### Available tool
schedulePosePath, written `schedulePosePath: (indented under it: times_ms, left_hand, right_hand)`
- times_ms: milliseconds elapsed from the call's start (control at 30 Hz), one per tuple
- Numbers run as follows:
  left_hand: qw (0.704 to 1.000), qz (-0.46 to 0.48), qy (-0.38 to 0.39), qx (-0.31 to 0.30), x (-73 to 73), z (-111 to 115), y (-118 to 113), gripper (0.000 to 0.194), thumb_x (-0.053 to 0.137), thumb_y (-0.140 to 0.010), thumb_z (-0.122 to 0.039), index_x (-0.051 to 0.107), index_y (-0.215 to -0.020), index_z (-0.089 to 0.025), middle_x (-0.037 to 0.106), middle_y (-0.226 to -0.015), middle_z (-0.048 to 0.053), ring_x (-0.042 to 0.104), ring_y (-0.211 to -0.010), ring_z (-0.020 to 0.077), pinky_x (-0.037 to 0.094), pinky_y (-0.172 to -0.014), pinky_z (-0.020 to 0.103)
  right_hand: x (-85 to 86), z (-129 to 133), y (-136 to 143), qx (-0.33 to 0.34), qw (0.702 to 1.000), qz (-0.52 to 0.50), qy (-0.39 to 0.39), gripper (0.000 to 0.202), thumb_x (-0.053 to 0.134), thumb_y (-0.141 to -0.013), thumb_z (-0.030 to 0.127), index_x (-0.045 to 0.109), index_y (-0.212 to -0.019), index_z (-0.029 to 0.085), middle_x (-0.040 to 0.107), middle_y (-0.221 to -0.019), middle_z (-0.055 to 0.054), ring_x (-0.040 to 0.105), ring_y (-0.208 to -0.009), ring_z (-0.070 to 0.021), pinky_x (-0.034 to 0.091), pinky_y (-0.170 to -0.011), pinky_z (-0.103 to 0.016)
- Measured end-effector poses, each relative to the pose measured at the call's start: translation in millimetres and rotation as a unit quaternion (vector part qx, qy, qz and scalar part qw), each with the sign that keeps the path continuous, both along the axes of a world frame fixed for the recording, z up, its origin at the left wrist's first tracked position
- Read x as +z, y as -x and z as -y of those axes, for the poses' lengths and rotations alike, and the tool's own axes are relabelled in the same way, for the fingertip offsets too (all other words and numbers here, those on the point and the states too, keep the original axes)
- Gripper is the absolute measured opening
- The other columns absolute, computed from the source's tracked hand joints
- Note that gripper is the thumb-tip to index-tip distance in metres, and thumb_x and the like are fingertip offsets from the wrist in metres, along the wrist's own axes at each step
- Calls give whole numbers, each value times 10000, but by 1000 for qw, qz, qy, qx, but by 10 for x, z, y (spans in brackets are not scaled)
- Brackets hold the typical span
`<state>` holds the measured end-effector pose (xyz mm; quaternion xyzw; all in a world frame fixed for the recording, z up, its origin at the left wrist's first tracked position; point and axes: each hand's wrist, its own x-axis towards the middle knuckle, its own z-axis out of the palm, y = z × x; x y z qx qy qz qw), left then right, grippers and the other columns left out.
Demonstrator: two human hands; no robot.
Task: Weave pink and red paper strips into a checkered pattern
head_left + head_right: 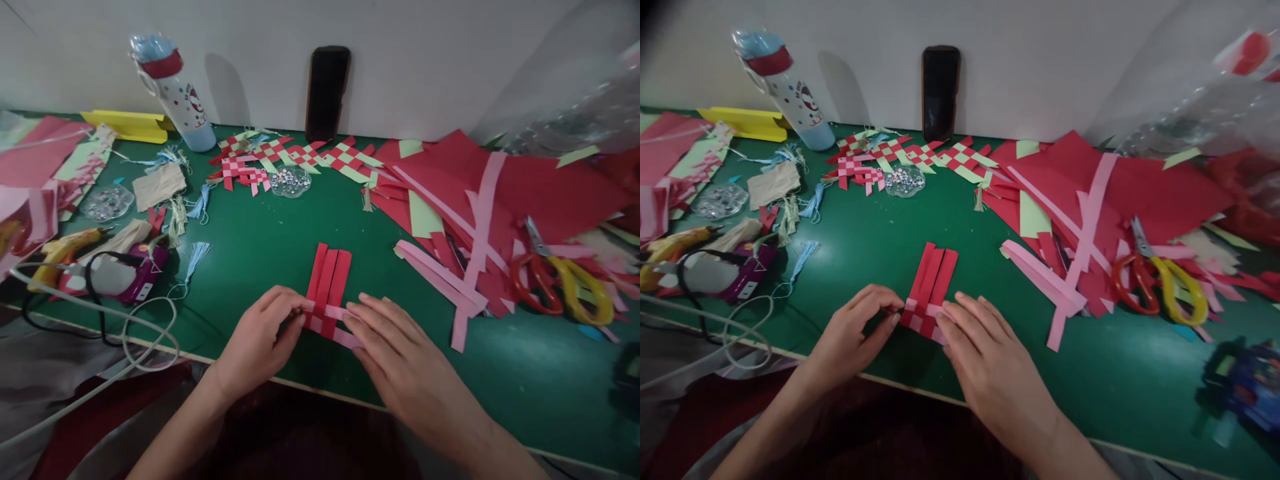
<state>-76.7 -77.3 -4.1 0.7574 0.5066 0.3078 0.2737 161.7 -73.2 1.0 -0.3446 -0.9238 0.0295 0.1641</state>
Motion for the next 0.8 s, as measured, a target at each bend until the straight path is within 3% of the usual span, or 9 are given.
schedulePosePath:
  times_ms: [167,367,533,800]
  left_hand:
    - [983,-122,-124,-61,-66,87,12,172,505,-948,-147,602,-1087,-172,651,-1124,76,571,-1056,206,483,-978,393]
    - [956,-233,-153,-94,-214,107,3,412,520,-964,-341,504,-1332,-155,559,-1382,69,461,-1287,262,347,-1132,477]
    - [950,-254,-151,-99,-268,105,19,417,462,-989,-396,518,-1337,-174,535,-1420,43,430,-1331,251,304,-1156,458]
    - [955,-236,-143,-107,-204,105,5,367,516,-965,-348,553,-1283,-170,594,-1338,71,474,-1298,252,326,-1144,467]
  right_hand:
    - [-144,61,35,-12,1000,13,-1,335,474,-954,178,604,-1260,138,632,-1312,-95,481,-1312,-279,410,-1086,-519]
    - [-227,86,1,-29,998,53,-28,380,452,-971,227,561,-1310,94,599,-1352,-127,451,-1337,-297,416,-1075,-521]
    - [-309,91,-22,-30,998,48,-24,387,454,-971,258,559,-1328,153,604,-1349,-116,479,-1321,-284,435,-1053,-522]
    - [-294,109,-14,-36,999,13,-3,360,484,-953,239,570,-1290,144,650,-1273,-115,525,-1264,-274,418,-1069,-529]
